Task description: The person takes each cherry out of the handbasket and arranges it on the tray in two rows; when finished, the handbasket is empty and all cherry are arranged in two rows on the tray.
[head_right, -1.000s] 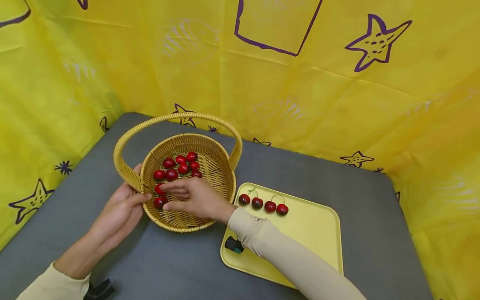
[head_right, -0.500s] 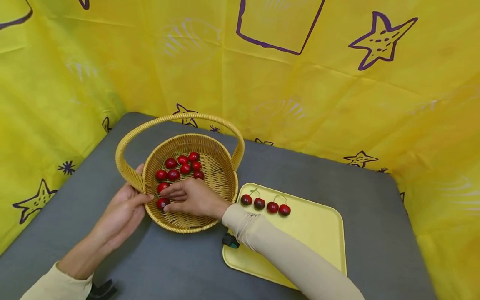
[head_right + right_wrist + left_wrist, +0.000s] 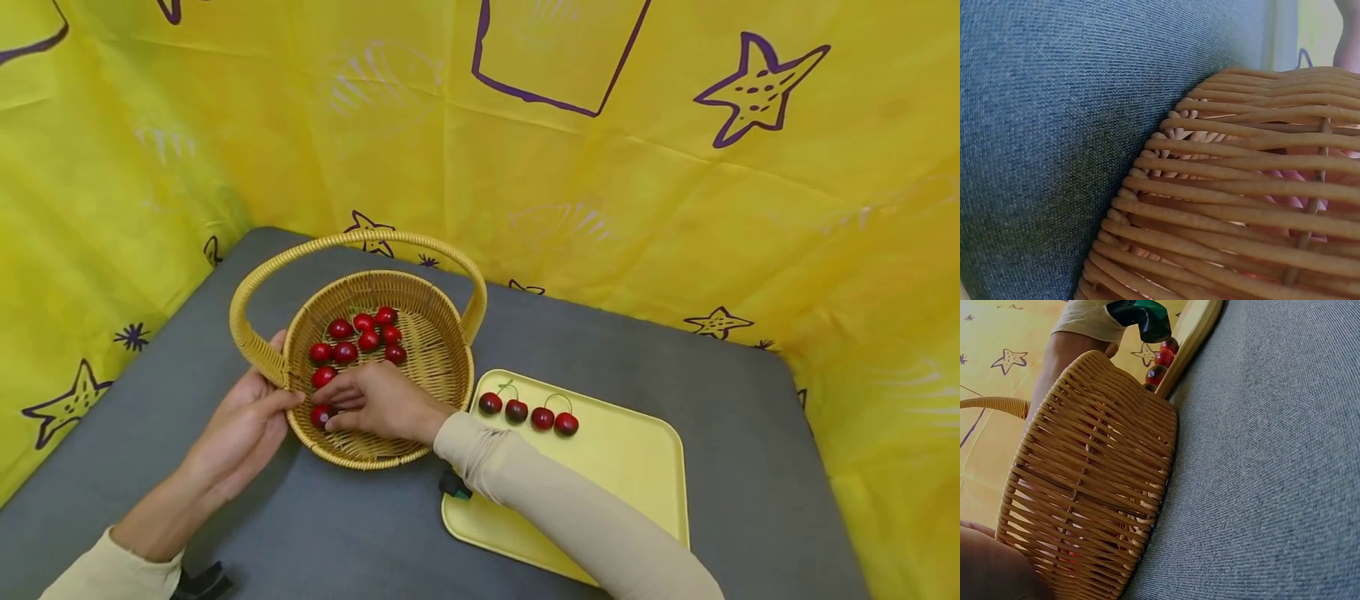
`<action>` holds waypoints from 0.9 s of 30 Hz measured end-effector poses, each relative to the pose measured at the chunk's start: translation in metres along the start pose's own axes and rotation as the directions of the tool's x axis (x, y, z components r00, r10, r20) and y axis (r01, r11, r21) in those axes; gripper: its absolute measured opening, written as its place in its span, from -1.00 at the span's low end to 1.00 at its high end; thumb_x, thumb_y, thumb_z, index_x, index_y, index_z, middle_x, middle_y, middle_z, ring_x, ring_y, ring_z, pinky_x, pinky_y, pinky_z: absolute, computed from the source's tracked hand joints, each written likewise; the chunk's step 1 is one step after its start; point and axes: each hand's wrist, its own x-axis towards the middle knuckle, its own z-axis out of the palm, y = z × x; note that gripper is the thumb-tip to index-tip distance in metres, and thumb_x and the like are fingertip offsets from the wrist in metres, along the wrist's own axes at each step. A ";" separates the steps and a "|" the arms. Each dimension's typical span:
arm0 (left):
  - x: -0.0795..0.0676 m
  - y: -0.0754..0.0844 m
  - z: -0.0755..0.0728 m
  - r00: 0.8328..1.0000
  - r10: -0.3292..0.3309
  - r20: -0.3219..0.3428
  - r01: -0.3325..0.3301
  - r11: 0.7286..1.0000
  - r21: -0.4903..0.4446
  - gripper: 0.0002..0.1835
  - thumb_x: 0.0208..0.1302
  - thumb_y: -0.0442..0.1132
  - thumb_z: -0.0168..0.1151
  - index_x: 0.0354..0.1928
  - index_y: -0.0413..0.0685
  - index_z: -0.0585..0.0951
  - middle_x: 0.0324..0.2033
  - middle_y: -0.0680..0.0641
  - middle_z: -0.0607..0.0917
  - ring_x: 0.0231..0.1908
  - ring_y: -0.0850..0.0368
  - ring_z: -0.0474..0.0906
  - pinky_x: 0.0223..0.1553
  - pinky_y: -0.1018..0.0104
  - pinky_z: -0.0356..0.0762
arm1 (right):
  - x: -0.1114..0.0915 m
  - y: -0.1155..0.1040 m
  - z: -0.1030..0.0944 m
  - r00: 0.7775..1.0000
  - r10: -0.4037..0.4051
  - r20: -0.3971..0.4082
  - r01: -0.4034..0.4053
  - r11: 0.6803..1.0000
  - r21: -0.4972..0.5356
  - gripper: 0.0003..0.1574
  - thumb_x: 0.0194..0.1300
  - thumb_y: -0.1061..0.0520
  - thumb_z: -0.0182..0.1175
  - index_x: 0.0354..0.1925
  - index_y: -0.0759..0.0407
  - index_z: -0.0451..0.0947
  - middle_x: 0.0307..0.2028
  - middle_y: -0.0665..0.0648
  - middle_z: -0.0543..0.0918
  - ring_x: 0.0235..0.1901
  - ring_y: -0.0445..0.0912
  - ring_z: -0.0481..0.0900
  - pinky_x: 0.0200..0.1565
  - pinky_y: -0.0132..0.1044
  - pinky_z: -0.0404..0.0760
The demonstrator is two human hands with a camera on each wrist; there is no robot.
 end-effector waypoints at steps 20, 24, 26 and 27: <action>0.000 -0.004 -0.005 1.000 0.016 0.015 -0.016 1.000 -0.006 0.02 0.49 -0.63 -0.18 0.69 0.17 -0.46 0.68 0.08 -0.45 0.64 0.12 -0.45 0.62 0.13 -0.26 | -0.078 -0.036 -0.047 0.954 -0.031 -0.299 0.095 0.975 0.201 -0.57 0.37 0.21 0.44 0.20 0.10 0.74 0.06 0.00 0.81 0.12 -0.14 0.75 0.09 -0.21 0.71; 0.000 -0.004 -0.004 1.000 0.016 0.025 -0.016 1.000 -0.004 0.02 0.48 -0.63 -0.20 0.69 0.18 -0.46 0.68 0.06 -0.44 0.64 0.12 -0.44 0.61 0.14 -0.25 | -0.121 -0.029 -0.058 0.923 -0.001 -0.385 0.108 0.960 0.258 -0.55 0.38 0.26 0.41 0.22 0.10 0.72 0.11 0.06 0.79 0.16 -0.01 0.73 0.11 -0.13 0.71; 0.000 -0.003 -0.004 1.000 0.014 0.027 -0.014 1.000 -0.004 0.02 0.48 -0.64 -0.20 0.69 0.18 -0.46 0.68 0.05 -0.43 0.64 0.11 -0.44 0.61 0.13 -0.25 | -0.143 -0.022 -0.063 0.903 0.022 -0.429 0.111 0.952 0.284 -0.52 0.39 0.29 0.39 0.24 0.12 0.70 0.15 0.11 0.77 0.16 0.05 0.73 0.07 -0.12 0.72; 0.000 -0.003 -0.003 0.999 0.014 0.029 -0.014 1.000 -0.005 0.02 0.48 -0.64 -0.21 0.69 0.18 -0.46 0.68 0.04 -0.43 0.65 0.11 -0.44 0.61 0.12 -0.26 | -0.153 -0.018 -0.065 0.890 0.033 -0.454 0.114 0.950 0.291 -0.51 0.39 0.31 0.38 0.25 0.12 0.70 0.17 0.15 0.76 0.17 0.07 0.72 0.06 -0.12 0.73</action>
